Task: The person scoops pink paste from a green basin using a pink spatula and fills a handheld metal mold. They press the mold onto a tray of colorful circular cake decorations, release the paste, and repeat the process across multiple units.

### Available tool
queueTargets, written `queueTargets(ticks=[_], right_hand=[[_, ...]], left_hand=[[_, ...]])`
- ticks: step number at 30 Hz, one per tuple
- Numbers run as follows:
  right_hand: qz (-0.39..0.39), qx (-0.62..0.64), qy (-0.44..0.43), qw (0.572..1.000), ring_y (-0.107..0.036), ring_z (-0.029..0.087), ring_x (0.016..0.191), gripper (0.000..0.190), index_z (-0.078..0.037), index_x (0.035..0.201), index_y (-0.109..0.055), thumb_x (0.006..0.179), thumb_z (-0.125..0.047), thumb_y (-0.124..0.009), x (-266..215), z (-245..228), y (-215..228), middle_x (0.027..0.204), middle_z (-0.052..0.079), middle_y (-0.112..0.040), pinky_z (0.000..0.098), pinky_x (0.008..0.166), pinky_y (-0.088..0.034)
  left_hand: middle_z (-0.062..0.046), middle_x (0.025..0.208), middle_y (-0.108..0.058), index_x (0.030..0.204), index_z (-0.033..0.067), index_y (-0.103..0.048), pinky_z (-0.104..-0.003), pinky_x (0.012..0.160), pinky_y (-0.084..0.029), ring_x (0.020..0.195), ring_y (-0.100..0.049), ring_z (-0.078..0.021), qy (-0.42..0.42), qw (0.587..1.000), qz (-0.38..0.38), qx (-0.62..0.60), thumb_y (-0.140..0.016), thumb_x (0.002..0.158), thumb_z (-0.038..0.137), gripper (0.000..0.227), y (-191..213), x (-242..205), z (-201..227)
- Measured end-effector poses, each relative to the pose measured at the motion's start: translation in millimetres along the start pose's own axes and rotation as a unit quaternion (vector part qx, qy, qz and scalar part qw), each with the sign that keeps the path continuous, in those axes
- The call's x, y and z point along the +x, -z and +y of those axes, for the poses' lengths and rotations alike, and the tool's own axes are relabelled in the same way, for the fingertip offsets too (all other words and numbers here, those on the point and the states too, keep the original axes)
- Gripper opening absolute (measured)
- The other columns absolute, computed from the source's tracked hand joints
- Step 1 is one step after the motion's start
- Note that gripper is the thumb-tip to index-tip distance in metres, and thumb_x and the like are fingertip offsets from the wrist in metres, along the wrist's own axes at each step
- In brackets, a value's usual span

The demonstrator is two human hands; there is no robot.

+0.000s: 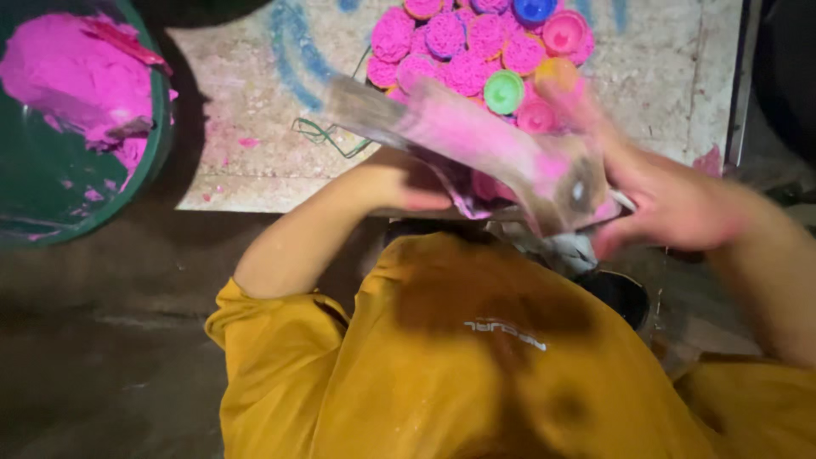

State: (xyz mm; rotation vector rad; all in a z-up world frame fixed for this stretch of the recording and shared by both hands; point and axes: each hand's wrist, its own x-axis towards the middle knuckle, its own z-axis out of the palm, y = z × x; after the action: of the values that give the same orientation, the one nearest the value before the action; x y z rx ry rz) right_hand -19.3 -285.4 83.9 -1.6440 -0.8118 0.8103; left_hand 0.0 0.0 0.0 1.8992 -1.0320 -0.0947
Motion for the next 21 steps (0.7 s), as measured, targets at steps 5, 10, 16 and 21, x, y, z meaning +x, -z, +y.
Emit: queueTargets(ticks=[5, 10, 16, 21], right_hand=[[0.059, 0.156, -0.227, 0.959, -0.056, 0.027, 0.129, 0.107, -0.003, 0.155, -0.034, 0.07, -0.04, -0.088, -51.2, 98.2, -34.2, 0.146, 0.013, -0.05, 0.0488, 0.083, -0.056], [0.245, 0.106, -0.118, 0.956, -0.062, 0.024, 0.121, 0.087, -0.003, 0.141, -0.048, 0.077, -0.048, -0.086, -94.7, 136.9, -63.4, 0.132, 0.01, -0.061, 0.0426, 0.093, -0.054], [0.361, 0.143, -0.027, 0.921, -0.058, 0.024, 0.117, 0.081, -0.001, 0.132, -0.054, 0.079, -0.053, -0.087, -85.4, 119.0, -86.5, 0.125, 0.013, -0.06, 0.04, 0.107, -0.048], [0.406, 0.22, -0.005, 0.887, -0.056, 0.024, 0.116, 0.086, -0.003, 0.141, -0.051, 0.076, -0.045, -0.09, -72.8, 114.9, -98.1, 0.122, 0.012, -0.057, 0.0386, 0.107, -0.044]], left_hand=[[-0.015, 0.135, -0.062, 0.136, 0.0061, -0.055, -0.044, 0.103, -0.054, 0.125, -0.059, -0.0331, 0.147, 0.981, 0.128, 0.006, -0.075, 0.097, 0.03, 0.05, -30.7, -20.7, -13.7], [-0.016, 0.133, -0.059, 0.136, 0.0007, -0.051, -0.048, 0.1, -0.046, 0.117, -0.055, -0.0387, 0.127, 0.965, 0.21, 0.094, -0.089, 0.073, 0.036, 0.082, -61.9, -48.3, -33.4], [-0.015, 0.127, -0.061, 0.137, 0.0011, -0.053, -0.047, 0.09, -0.048, 0.106, -0.056, -0.0359, 0.204, 0.957, 0.16, 0.127, -0.091, 0.062, 0.036, 0.091, -106.4, -62.5, -51.6], [-0.011, 0.121, -0.062, 0.133, 0.0038, -0.058, -0.047, 0.088, -0.048, 0.107, -0.057, -0.0337, 0.193, 0.956, 0.158, 0.155, -0.091, 0.07, 0.034, 0.078, -111.1, -64.1, -57.7]])
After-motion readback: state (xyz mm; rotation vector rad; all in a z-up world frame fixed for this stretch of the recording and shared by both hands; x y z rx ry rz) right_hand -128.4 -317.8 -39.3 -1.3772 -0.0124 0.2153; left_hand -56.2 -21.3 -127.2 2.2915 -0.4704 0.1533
